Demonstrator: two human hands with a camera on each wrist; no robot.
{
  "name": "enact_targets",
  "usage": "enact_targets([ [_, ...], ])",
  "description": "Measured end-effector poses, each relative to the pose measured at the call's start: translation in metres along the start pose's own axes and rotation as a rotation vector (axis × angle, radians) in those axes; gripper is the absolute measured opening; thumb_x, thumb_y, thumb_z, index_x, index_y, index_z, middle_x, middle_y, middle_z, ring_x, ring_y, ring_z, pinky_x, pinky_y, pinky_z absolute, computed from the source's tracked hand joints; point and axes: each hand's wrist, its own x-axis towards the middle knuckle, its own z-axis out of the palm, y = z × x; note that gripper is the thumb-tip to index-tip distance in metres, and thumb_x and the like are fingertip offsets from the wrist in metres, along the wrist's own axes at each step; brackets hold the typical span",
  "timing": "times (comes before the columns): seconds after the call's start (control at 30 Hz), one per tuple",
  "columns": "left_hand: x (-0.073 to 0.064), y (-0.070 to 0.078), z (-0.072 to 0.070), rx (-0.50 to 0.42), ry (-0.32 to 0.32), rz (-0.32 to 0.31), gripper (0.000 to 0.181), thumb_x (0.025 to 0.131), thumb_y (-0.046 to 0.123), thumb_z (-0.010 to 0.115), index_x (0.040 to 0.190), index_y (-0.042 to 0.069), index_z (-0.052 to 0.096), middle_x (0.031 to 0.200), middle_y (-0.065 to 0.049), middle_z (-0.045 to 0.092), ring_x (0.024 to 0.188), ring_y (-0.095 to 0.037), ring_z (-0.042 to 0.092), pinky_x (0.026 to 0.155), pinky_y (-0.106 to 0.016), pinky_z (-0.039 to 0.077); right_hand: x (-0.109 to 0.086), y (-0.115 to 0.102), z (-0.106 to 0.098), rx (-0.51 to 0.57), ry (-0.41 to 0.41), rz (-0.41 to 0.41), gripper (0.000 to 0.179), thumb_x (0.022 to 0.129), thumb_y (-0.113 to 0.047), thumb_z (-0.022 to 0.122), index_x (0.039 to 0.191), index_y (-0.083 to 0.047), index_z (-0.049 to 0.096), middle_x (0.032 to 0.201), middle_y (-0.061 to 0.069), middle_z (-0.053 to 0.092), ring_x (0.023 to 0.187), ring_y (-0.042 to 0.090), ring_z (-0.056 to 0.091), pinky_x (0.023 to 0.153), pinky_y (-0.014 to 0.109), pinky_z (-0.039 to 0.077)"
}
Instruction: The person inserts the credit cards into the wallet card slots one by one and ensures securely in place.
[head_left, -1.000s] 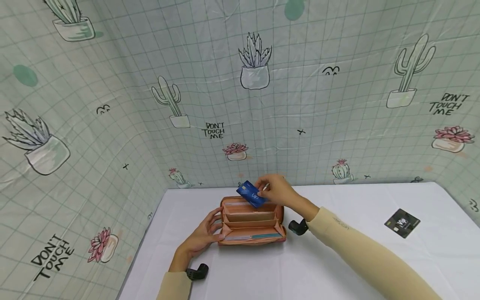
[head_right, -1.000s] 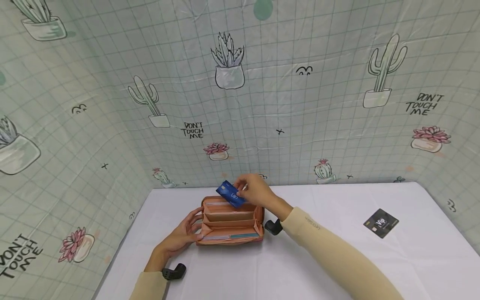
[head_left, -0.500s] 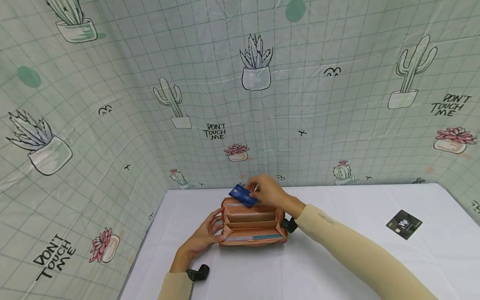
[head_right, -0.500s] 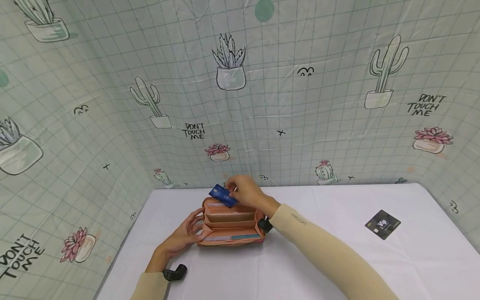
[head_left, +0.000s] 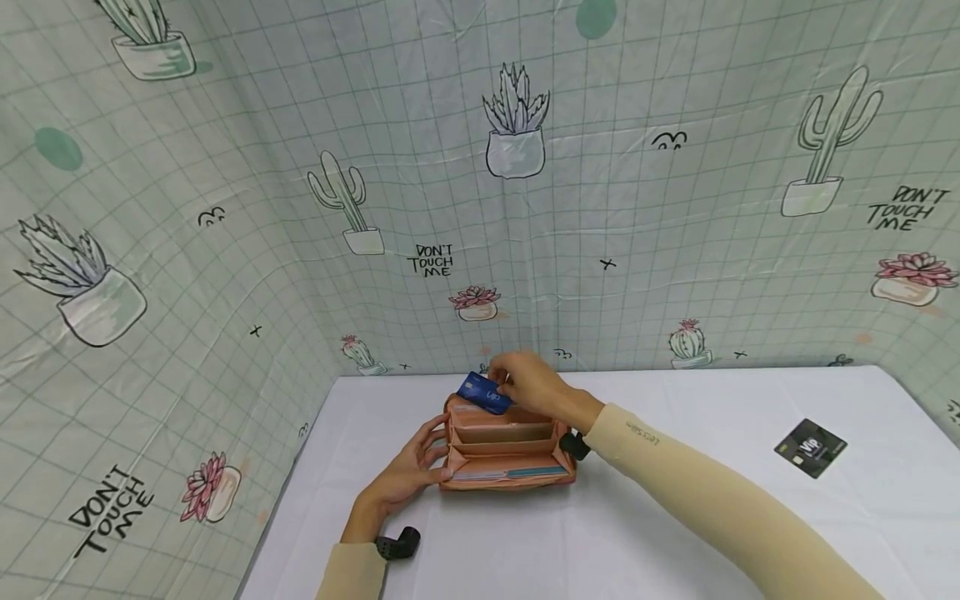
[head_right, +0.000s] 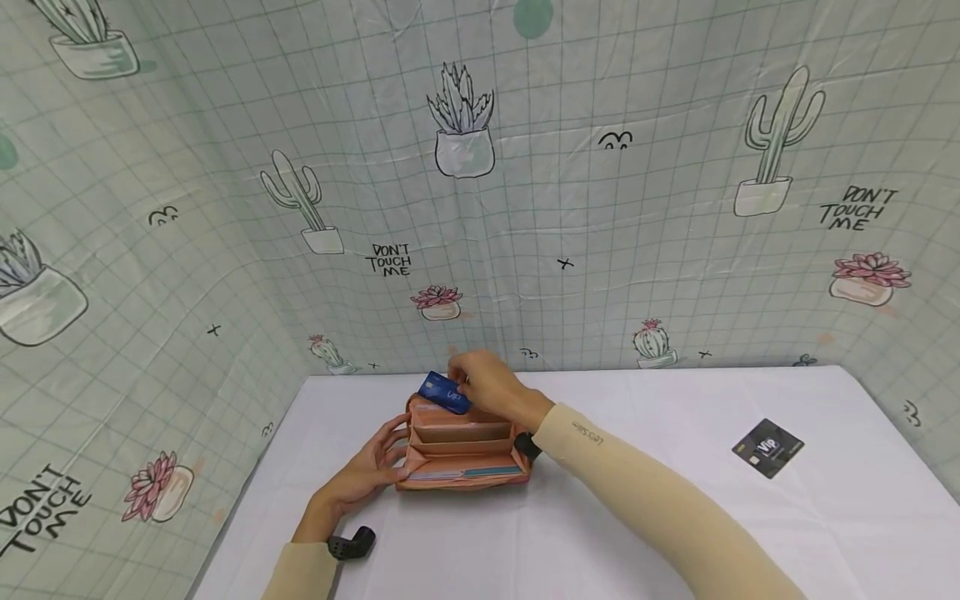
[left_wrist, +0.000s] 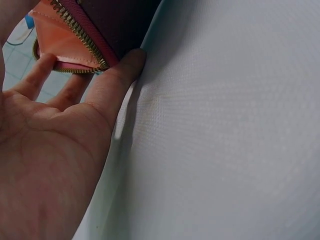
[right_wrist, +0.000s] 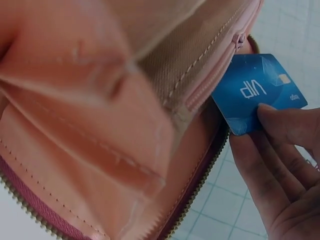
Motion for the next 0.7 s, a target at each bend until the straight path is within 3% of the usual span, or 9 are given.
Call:
enact_targets([
  [0.3,-0.001,0.002,0.002,0.003,0.009,-0.005,0.101,0.095,0.01,0.081,0.169,0.007,0.013,0.167,-0.026,0.025,0.137,-0.02,0.049,0.104,-0.029,0.05,0.006,-0.002,-0.002,-0.097,-0.083,-0.084,0.014,0.093,0.007,0.074,0.099,-0.006,0.075,0.099,0.008,0.076,0.092,0.021,0.071,0.081,0.037,0.059],
  [0.57,-0.001,0.001,0.002,-0.003,0.004,-0.009,0.101,0.095,0.009,0.081,0.17,0.007,0.012,0.167,-0.025,0.024,0.136,-0.018,0.05,0.104,-0.029,0.051,0.012,-0.002,-0.001,-0.134,-0.147,-0.148,0.035,0.095,0.011,0.069,0.126,-0.004,0.076,0.102,0.008,0.076,0.09,0.02,0.07,0.08,0.034,0.058],
  [0.7,-0.001,0.001,0.002,-0.002,0.005,-0.008,0.101,0.095,0.01,0.081,0.169,0.007,0.013,0.166,-0.024,0.026,0.136,-0.018,0.05,0.104,-0.029,0.051,0.015,-0.005,-0.001,-0.188,-0.175,-0.168,0.033,0.096,0.008,0.071,0.125,-0.005,0.078,0.103,0.007,0.077,0.092,0.019,0.07,0.082,0.034,0.058],
])
